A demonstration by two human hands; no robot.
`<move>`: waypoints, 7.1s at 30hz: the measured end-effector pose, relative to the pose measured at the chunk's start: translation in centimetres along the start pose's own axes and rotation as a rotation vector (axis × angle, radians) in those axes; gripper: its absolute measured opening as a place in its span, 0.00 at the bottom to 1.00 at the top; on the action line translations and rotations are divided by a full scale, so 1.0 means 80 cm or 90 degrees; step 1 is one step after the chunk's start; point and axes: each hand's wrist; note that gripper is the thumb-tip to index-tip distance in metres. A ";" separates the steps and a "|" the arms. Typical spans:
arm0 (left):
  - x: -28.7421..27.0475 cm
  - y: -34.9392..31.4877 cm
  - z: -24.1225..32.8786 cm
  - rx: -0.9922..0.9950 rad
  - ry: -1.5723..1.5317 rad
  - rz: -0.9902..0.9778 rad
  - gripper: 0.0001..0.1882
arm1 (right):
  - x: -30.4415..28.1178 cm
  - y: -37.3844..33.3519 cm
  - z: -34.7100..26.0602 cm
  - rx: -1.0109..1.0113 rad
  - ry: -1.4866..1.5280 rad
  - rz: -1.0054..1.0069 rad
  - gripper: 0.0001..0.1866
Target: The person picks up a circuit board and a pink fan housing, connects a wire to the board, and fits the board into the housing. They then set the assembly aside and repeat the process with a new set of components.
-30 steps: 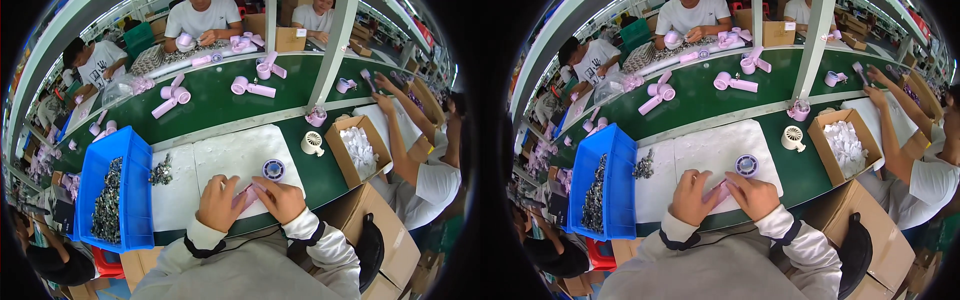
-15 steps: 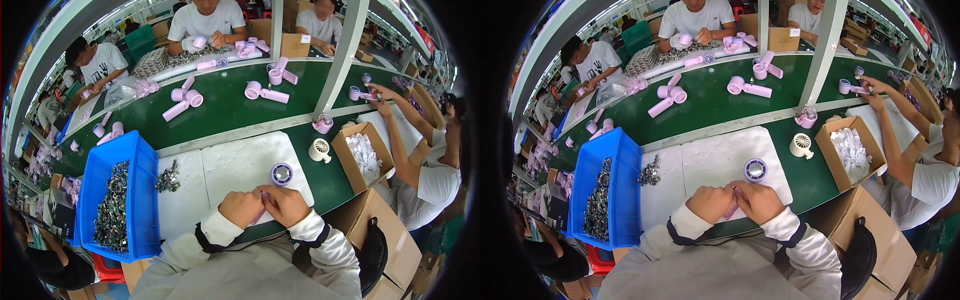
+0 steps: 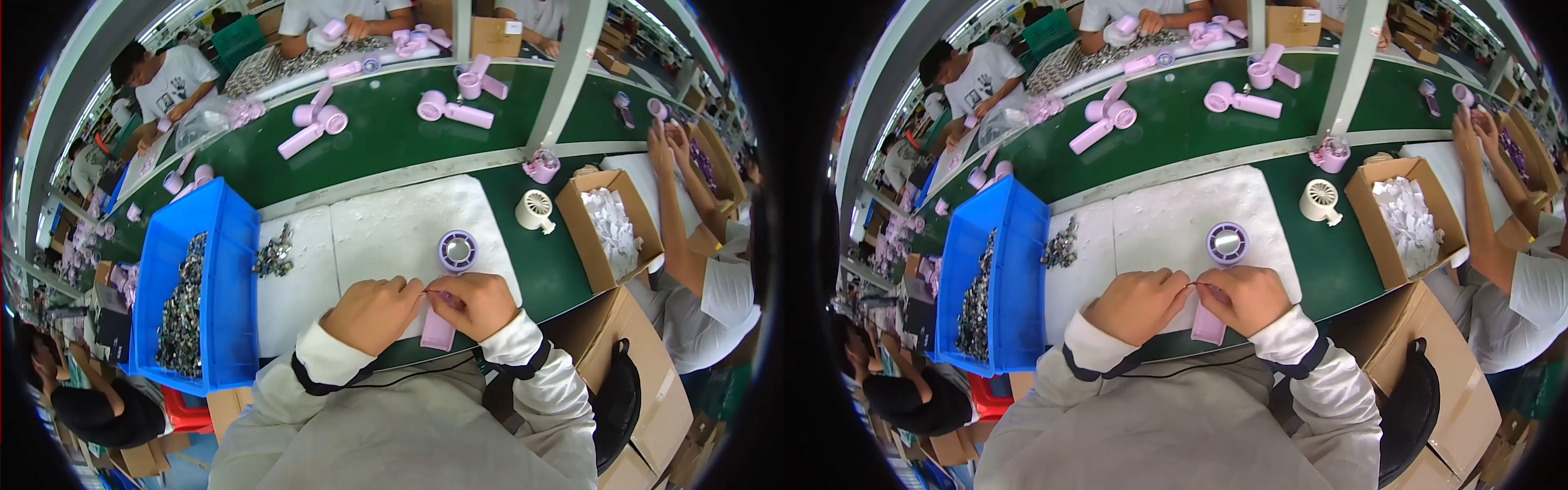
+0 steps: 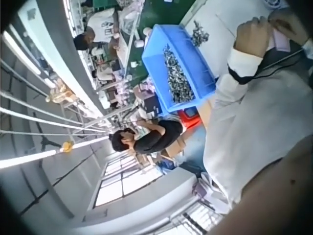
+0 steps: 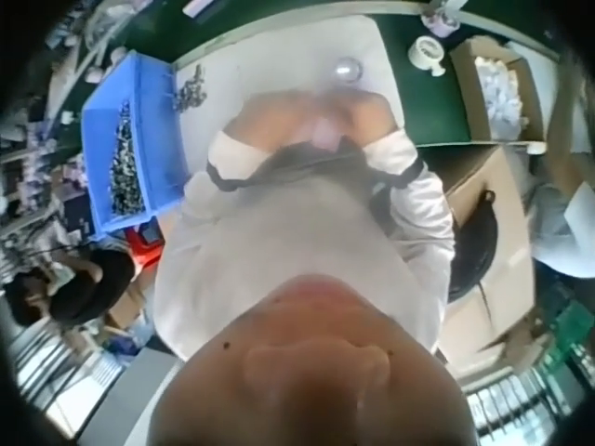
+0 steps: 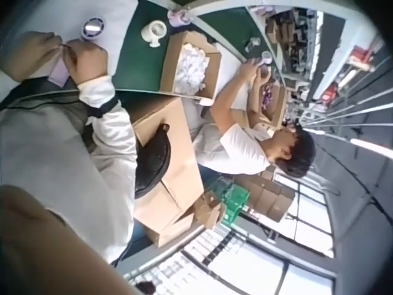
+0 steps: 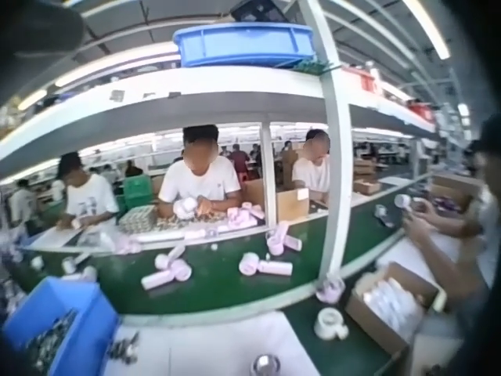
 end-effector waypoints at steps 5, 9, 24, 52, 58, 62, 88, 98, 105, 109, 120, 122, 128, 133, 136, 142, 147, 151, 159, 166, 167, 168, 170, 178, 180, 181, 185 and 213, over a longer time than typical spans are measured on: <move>0.010 -0.005 0.023 0.017 -0.185 0.098 0.07 | 0.005 -0.002 -0.001 -0.063 -0.042 -0.040 0.07; 0.013 -0.002 0.019 0.048 -0.205 0.213 0.08 | 0.010 -0.002 0.003 -0.095 -0.062 0.023 0.06; 0.024 -0.037 -0.192 -0.523 0.106 0.297 0.22 | 0.013 -0.002 -0.011 -0.001 0.006 0.046 0.08; 0.010 -0.050 -0.226 -0.513 -0.499 0.489 0.11 | 0.036 0.002 -0.028 -0.082 0.038 0.016 0.06; 0.007 -0.040 -0.210 -0.488 -0.447 0.512 0.11 | 0.034 0.005 -0.035 -0.087 0.039 -0.005 0.06; -0.007 -0.030 -0.182 -0.456 -0.416 0.588 0.10 | 0.027 -0.001 -0.033 -0.044 0.027 -0.038 0.06; 0.050 -0.024 -0.059 -0.250 -1.062 0.177 0.17 | 0.017 -0.013 -0.012 -0.031 0.056 -0.085 0.06; 0.041 -0.033 -0.061 -0.275 -1.009 0.156 0.14 | 0.025 -0.017 -0.026 -0.013 0.039 -0.056 0.05; 0.038 -0.035 -0.046 -0.213 -0.816 0.075 0.16 | 0.028 -0.018 -0.029 0.049 0.097 0.009 0.06; 0.033 -0.031 -0.036 -0.263 -0.863 0.054 0.18 | 0.030 -0.012 -0.021 0.058 0.128 0.059 0.07; 0.033 -0.035 -0.027 -0.295 -0.897 -0.089 0.16 | 0.023 -0.015 -0.026 0.168 0.224 0.091 0.06; 0.034 -0.038 -0.028 -0.305 -0.911 -0.079 0.16 | 0.022 -0.014 -0.028 0.171 0.224 0.092 0.06; 0.034 -0.039 -0.030 -0.309 -0.952 -0.084 0.16 | 0.021 -0.013 -0.026 0.158 0.220 0.097 0.06; 0.038 -0.041 -0.028 -0.310 -0.968 -0.071 0.15 | 0.018 -0.012 -0.022 0.141 0.223 0.077 0.06; 0.042 -0.042 -0.029 -0.276 -0.951 -0.057 0.15 | 0.015 -0.012 -0.019 0.127 0.229 0.064 0.06; 0.047 -0.045 -0.035 -0.228 -0.986 -0.066 0.15 | 0.013 -0.010 -0.017 0.119 0.254 0.040 0.06; 0.048 -0.044 -0.036 -0.239 -1.043 -0.070 0.15 | 0.009 -0.012 -0.018 0.124 0.270 0.041 0.06; 0.048 -0.043 -0.035 -0.247 -1.064 -0.080 0.16 | 0.009 -0.012 -0.015 0.128 0.296 0.004 0.07; 0.054 -0.042 -0.031 -0.178 -1.023 -0.040 0.14 | 0.014 -0.015 -0.017 0.155 0.291 0.000 0.07; 0.059 -0.042 -0.036 -0.174 -0.999 -0.021 0.15 | 0.023 -0.013 -0.010 0.158 0.287 0.021 0.07; 0.058 -0.042 -0.036 -0.181 -0.982 -0.010 0.15 | 0.023 -0.011 -0.010 0.153 0.289 0.017 0.07; 0.057 -0.042 -0.035 -0.187 -0.965 0.003 0.16 | 0.022 -0.010 -0.012 0.169 0.283 0.020 0.07; 0.064 -0.042 -0.028 -0.205 -0.971 0.029 0.15 | 0.018 -0.003 -0.017 0.184 0.276 0.024 0.06; 0.074 -0.038 -0.014 -0.190 -1.051 0.049 0.15 | 0.027 -0.008 -0.040 0.061 0.125 0.158 0.07; 0.072 -0.040 -0.013 -0.198 -1.026 0.066 0.15 | 0.027 -0.010 -0.040 0.047 0.122 0.145 0.06; 0.071 -0.040 -0.011 -0.203 -1.010 0.064 0.14 | 0.024 -0.011 -0.039 0.049 0.110 0.135 0.06; 0.065 -0.039 -0.007 -0.216 -0.947 0.101 0.14 | 0.019 -0.010 -0.034 0.079 0.102 0.119 0.05; 0.069 -0.036 0.000 -0.184 -0.924 0.120 0.14 | 0.020 -0.016 -0.012 -0.010 0.048 0.156 0.06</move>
Point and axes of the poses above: each hand's wrist, its own y-axis towards the middle knuckle, its own x-axis out of the palm, z = x × y, and after that the axes turned 6 degrees about -x, right-handed
